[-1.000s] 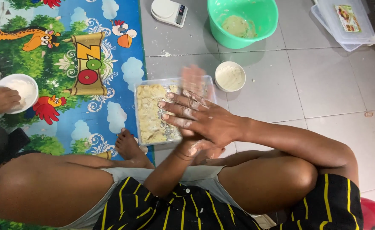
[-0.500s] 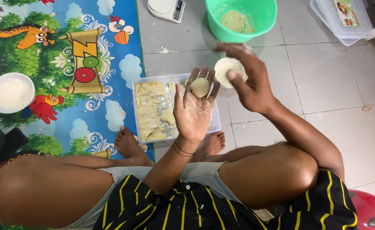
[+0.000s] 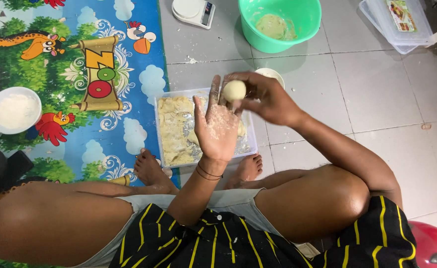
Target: The person is taking pieces of dough, flattening them, and rolling them into small balls before placing them into a plastic tray.
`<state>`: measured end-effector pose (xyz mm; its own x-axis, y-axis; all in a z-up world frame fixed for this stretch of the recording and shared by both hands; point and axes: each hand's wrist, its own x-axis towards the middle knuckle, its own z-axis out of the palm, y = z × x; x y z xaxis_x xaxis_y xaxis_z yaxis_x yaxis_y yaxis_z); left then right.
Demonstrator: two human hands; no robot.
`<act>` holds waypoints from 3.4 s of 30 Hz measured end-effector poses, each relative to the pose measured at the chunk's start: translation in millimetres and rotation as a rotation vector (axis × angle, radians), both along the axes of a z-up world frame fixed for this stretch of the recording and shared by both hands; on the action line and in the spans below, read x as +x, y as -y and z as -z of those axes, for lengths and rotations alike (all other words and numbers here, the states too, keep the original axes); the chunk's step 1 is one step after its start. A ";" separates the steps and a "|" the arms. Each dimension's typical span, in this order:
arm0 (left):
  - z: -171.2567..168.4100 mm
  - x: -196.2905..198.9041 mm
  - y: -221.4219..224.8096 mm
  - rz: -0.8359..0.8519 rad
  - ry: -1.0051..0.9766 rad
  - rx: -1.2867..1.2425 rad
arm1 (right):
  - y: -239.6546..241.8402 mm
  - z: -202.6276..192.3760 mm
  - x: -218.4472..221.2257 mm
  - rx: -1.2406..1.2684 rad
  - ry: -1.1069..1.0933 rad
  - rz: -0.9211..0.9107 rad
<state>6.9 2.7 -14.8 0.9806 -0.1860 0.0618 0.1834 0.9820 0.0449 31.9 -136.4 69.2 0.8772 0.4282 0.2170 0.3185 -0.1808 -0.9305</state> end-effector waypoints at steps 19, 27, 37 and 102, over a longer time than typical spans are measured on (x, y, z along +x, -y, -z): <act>-10.1 30.0 -59.3 -0.163 -0.145 0.079 | 51.7 10.3 27.7 0.595 -0.499 0.116; 11.2 41.9 -87.6 -0.254 -0.081 0.013 | 75.8 117.1 25.3 0.466 -0.792 0.231; 21.0 51.2 -103.1 -0.308 -0.117 0.050 | 55.5 275.6 -3.5 0.841 -1.110 0.378; 252.2 104.9 -70.5 -0.041 0.064 2.588 | 58.1 263.6 -63.1 -0.853 -0.079 0.176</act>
<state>111.8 73.2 -267.0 0.9901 0.0889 -0.1082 0.1306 -0.8655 0.4836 -31.2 -194.6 -194.4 0.9449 0.2738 -0.1796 0.1609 -0.8659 -0.4735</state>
